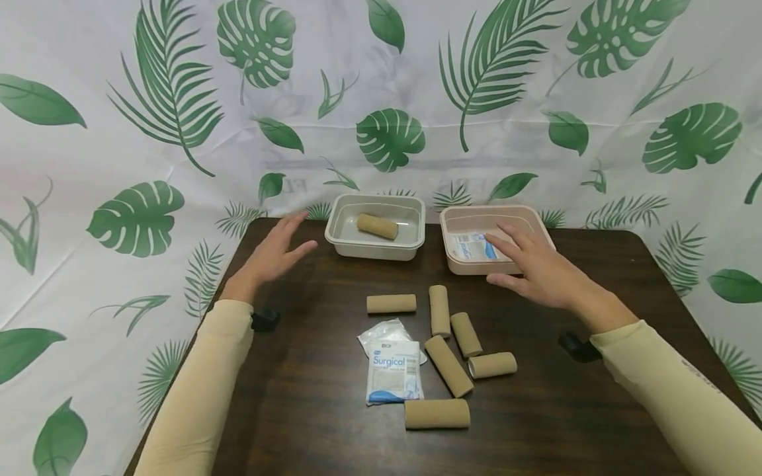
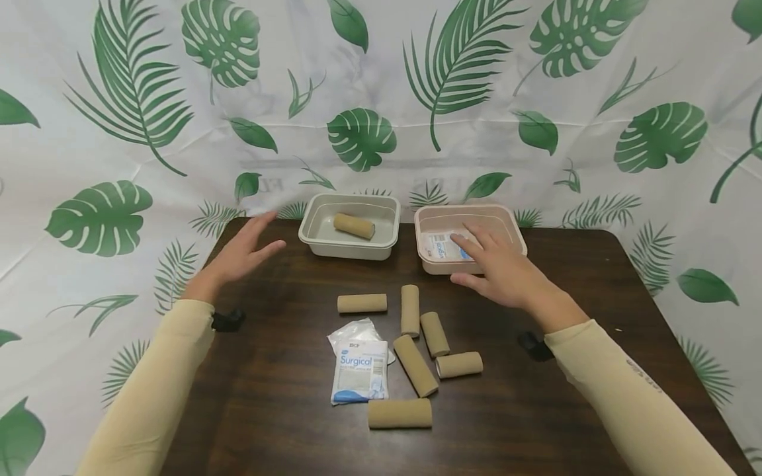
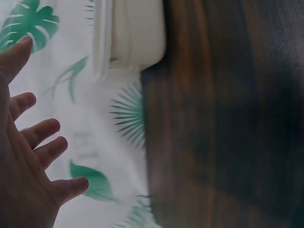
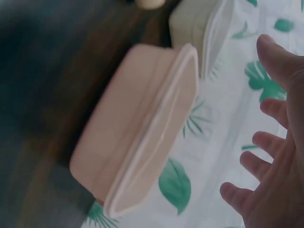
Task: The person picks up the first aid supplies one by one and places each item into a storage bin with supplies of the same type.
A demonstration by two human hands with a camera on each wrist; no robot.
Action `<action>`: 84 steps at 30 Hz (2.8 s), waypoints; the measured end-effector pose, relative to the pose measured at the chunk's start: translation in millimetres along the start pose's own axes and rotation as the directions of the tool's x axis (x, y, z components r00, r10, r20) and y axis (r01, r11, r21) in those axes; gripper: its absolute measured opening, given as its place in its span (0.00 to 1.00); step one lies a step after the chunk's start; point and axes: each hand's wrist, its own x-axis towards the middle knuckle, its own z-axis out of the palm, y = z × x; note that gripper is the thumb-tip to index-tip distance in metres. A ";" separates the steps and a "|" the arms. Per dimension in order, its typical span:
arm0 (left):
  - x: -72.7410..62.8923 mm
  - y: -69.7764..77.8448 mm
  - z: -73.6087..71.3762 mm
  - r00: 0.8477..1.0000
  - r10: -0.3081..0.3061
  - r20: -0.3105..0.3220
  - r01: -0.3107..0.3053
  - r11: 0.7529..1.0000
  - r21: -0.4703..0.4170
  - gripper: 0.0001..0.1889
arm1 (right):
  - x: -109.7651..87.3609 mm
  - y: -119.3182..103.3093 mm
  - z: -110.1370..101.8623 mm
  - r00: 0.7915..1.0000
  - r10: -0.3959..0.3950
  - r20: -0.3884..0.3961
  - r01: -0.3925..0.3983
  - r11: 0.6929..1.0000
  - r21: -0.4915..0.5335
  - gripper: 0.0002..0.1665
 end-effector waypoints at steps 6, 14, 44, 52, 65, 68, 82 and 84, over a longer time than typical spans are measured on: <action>3.0 -10.4 22.5 0.998 -0.050 0.022 0.052 0.995 -0.085 0.40 | -14.0 -17.0 20.7 0.998 -0.041 0.050 0.039 0.998 0.046 0.45; 5.8 -16.2 44.1 0.996 -0.094 0.006 0.093 0.983 -0.160 0.37 | -33.2 -33.3 56.2 0.982 -0.149 0.113 0.140 0.986 0.087 0.46; 40.0 -6.6 86.9 0.972 -0.196 -0.131 0.141 0.928 -0.346 0.34 | -96.6 -35.1 108.6 0.982 -0.177 0.060 0.166 0.974 0.153 0.32; 43.6 -7.5 97.7 0.959 -0.196 -0.203 0.106 0.917 -0.385 0.33 | -94.1 -34.1 119.2 0.973 -0.229 -0.015 0.228 0.963 0.145 0.32; 45.4 -8.4 103.2 0.954 -0.230 -0.193 0.142 0.913 -0.383 0.33 | -91.9 -34.9 118.3 0.970 -0.240 -0.026 0.241 0.962 0.130 0.27; 45.0 -8.0 104.5 0.955 -0.233 -0.184 0.146 0.909 -0.391 0.33 | -91.6 -37.2 115.5 0.970 -0.240 -0.031 0.242 0.963 0.122 0.26; 48.4 -4.8 103.4 0.953 -0.250 -0.171 0.165 0.901 -0.401 0.33 | -63.2 -40.1 86.5 0.963 -0.239 -0.124 0.251 0.964 0.093 0.24; 49.5 -4.1 104.1 0.955 -0.247 -0.166 0.163 0.901 -0.403 0.33 | -55.9 -39.5 83.0 0.964 -0.231 -0.134 0.243 0.967 0.082 0.24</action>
